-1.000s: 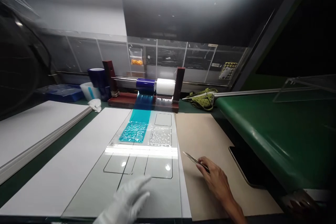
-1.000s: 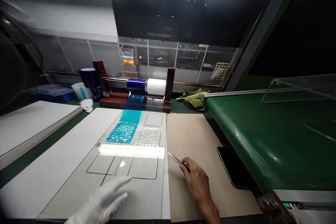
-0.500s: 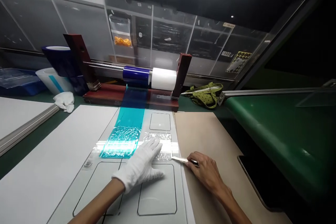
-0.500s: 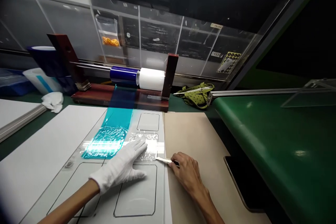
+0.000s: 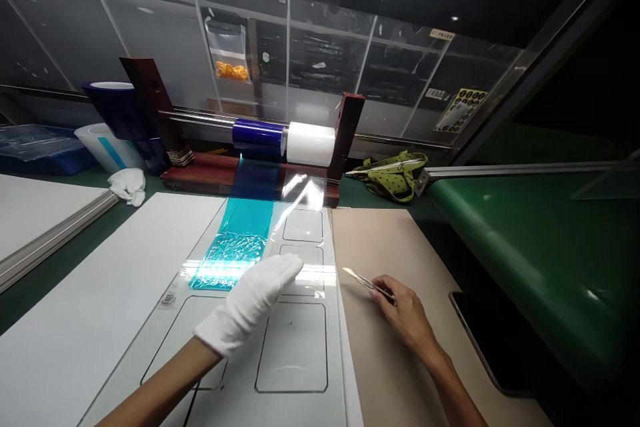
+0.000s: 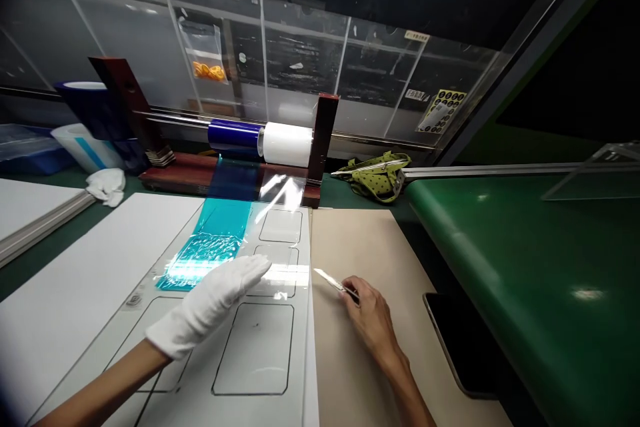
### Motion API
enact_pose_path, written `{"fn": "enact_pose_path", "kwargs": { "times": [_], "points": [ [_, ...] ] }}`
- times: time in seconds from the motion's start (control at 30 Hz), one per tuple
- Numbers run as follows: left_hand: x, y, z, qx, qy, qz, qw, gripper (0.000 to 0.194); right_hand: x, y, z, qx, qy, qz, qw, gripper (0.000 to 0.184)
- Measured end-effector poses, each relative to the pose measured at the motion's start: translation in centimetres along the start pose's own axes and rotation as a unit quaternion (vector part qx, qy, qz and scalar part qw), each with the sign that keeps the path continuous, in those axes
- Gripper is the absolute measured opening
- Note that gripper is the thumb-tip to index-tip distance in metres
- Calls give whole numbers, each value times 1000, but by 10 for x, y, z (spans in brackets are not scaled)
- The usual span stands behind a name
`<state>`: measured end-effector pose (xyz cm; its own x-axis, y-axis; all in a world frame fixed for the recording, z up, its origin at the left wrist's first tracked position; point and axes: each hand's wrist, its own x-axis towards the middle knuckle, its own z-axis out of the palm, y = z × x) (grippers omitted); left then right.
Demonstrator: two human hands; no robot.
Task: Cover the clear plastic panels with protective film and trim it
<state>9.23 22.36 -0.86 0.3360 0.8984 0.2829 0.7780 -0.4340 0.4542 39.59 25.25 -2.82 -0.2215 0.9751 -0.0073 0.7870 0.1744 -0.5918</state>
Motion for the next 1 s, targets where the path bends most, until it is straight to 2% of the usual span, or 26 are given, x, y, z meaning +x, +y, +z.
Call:
{"fn": "enact_pose_path", "kwargs": {
  "times": [0.1,0.2,0.27,0.4,0.47,0.53,0.6,0.63,0.7,0.77,0.8,0.9,1.0],
  "points": [
    [-34,13,0,46,20,20,999,52,-17,30,4,-107,91,6,990,24],
    [-74,28,12,139,43,60,988,70,-36,51,10,-161,130,-2,978,24],
    [-100,37,24,197,65,93,974,79,-49,56,12,-175,145,1,974,26],
    [-149,52,54,259,79,151,951,73,-75,53,15,-179,149,2,973,27],
    [-171,57,71,268,77,159,947,63,-87,51,17,-183,160,-1,970,27],
    [-189,60,85,265,98,150,947,65,-99,51,19,-187,180,-6,966,27],
    [-200,62,93,274,127,165,939,71,-112,52,20,-188,194,-12,963,27],
    [-203,63,94,290,137,184,929,65,-118,52,20,-188,197,-15,962,27],
    [-204,66,90,328,139,214,910,45,-130,51,19,-189,195,-20,962,27],
    [-201,69,82,347,134,225,901,50,-142,49,17,-188,184,-27,965,28],
    [-200,71,78,348,132,224,901,53,-148,46,16,-184,172,-32,967,28],
    [-196,71,71,343,133,235,900,45,-162,33,9,-161,123,-39,978,30],
    [-193,68,73,340,145,255,893,49,-178,4,-12,-128,64,-36,989,29]
  ]
}}
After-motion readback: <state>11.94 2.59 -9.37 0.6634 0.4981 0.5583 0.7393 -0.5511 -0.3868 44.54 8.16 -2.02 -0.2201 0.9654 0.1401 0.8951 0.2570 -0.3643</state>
